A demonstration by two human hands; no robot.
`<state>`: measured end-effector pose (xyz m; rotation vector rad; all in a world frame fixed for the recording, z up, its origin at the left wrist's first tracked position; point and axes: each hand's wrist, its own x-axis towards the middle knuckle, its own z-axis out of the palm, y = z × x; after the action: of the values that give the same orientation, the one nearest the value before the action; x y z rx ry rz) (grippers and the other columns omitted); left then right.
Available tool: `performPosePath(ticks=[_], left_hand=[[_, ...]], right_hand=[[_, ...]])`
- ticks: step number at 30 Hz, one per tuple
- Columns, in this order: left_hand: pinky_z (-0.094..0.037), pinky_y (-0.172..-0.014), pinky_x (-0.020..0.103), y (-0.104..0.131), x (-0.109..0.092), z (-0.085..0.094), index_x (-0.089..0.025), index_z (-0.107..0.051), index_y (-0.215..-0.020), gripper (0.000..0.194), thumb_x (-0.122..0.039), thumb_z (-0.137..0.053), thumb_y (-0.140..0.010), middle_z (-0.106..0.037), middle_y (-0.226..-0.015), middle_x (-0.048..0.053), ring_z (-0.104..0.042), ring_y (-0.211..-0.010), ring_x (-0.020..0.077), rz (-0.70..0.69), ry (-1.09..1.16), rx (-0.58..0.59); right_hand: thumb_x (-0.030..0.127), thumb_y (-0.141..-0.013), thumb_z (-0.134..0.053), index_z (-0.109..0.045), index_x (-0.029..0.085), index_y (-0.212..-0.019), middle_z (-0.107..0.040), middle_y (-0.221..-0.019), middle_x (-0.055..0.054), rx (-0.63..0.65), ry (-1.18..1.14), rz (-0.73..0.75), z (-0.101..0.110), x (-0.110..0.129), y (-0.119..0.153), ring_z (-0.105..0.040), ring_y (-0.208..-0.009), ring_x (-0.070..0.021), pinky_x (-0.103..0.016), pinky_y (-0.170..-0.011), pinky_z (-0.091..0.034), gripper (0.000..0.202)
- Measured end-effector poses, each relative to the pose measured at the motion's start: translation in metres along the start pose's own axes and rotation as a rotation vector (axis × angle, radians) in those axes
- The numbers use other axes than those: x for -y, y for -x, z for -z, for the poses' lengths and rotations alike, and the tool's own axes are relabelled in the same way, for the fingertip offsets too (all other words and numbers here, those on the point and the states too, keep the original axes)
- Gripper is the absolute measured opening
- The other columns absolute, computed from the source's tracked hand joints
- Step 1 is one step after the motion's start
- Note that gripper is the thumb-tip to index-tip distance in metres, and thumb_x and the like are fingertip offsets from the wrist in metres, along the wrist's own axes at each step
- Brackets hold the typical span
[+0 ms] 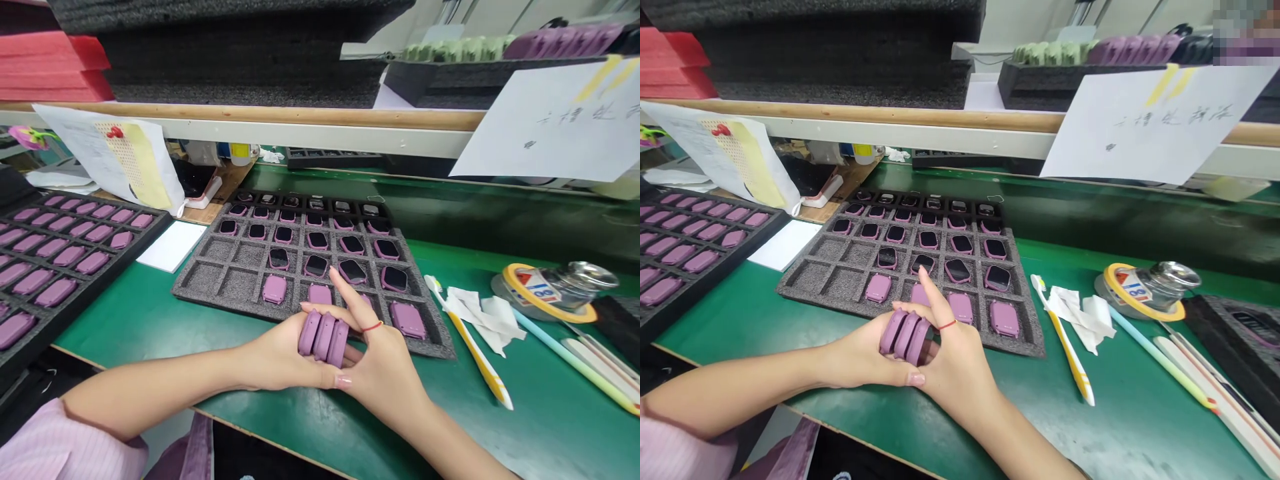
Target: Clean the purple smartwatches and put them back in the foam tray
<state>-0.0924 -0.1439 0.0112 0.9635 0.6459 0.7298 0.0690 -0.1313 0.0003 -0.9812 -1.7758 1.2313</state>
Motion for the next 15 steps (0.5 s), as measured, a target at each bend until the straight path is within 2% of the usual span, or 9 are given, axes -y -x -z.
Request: performPosePath(ticks=[3,6,10,12,15], left_hand=[[-0.052,-0.091,0.039,0.0012,-0.0007,-0.0004,-0.020,-0.058,-0.119,0.054,-0.010,-0.079,-0.071,-0.068,-0.104,0.006,-0.068,-0.103,0.0239,0.018,0.011,0.025],[-0.051,-0.093,0.038,0.0018,0.0013,-0.0026,-0.020,-0.056,-0.120,0.047,-0.015,-0.075,-0.077,-0.066,-0.104,0.006,-0.066,-0.104,0.0227,-0.026,0.027,0.013],[-0.048,-0.093,0.034,0.0013,0.0064,-0.0073,-0.018,-0.057,-0.115,0.040,-0.023,-0.075,-0.080,-0.061,-0.101,0.004,-0.062,-0.102,0.0199,-0.104,-0.024,-0.110],[-0.047,-0.093,0.032,0.0004,0.0082,-0.0092,-0.017,-0.058,-0.113,0.041,-0.031,-0.078,-0.080,-0.060,-0.099,0.003,-0.060,-0.099,0.0187,-0.110,-0.056,-0.194],[-0.048,-0.085,0.030,-0.0003,0.0083,-0.0094,-0.015,-0.061,-0.102,0.049,-0.057,-0.074,-0.079,-0.059,-0.086,0.001,-0.060,-0.089,0.0181,-0.070,-0.084,-0.265]], right_hand=[[0.016,-0.066,-0.077,-0.024,0.027,-0.157,-0.075,-0.118,-0.007,-0.018,-0.013,-0.047,0.0000,0.0017,-0.0010,-0.072,-0.107,-0.0234,-0.032,-0.078,-0.066,0.106],[0.018,-0.067,-0.076,-0.024,0.027,-0.157,-0.076,-0.115,-0.007,-0.030,-0.029,-0.021,0.0000,-0.0006,-0.0013,-0.073,-0.106,-0.0233,-0.030,-0.073,-0.065,0.104],[0.018,-0.070,-0.070,-0.027,0.023,-0.156,-0.077,-0.111,-0.006,-0.061,0.130,0.070,-0.0001,-0.0057,-0.0012,-0.074,-0.102,-0.0231,-0.034,-0.083,-0.063,0.097],[0.019,-0.071,-0.070,-0.028,0.023,-0.156,-0.078,-0.109,-0.005,-0.087,0.203,0.093,-0.0016,-0.0066,-0.0008,-0.075,-0.101,-0.0233,-0.035,-0.087,-0.062,0.096],[0.019,-0.071,-0.072,-0.026,0.027,-0.157,-0.077,-0.111,-0.003,-0.119,0.207,0.124,-0.0057,-0.0061,0.0004,-0.076,-0.097,-0.0222,-0.033,-0.083,-0.064,0.098]])
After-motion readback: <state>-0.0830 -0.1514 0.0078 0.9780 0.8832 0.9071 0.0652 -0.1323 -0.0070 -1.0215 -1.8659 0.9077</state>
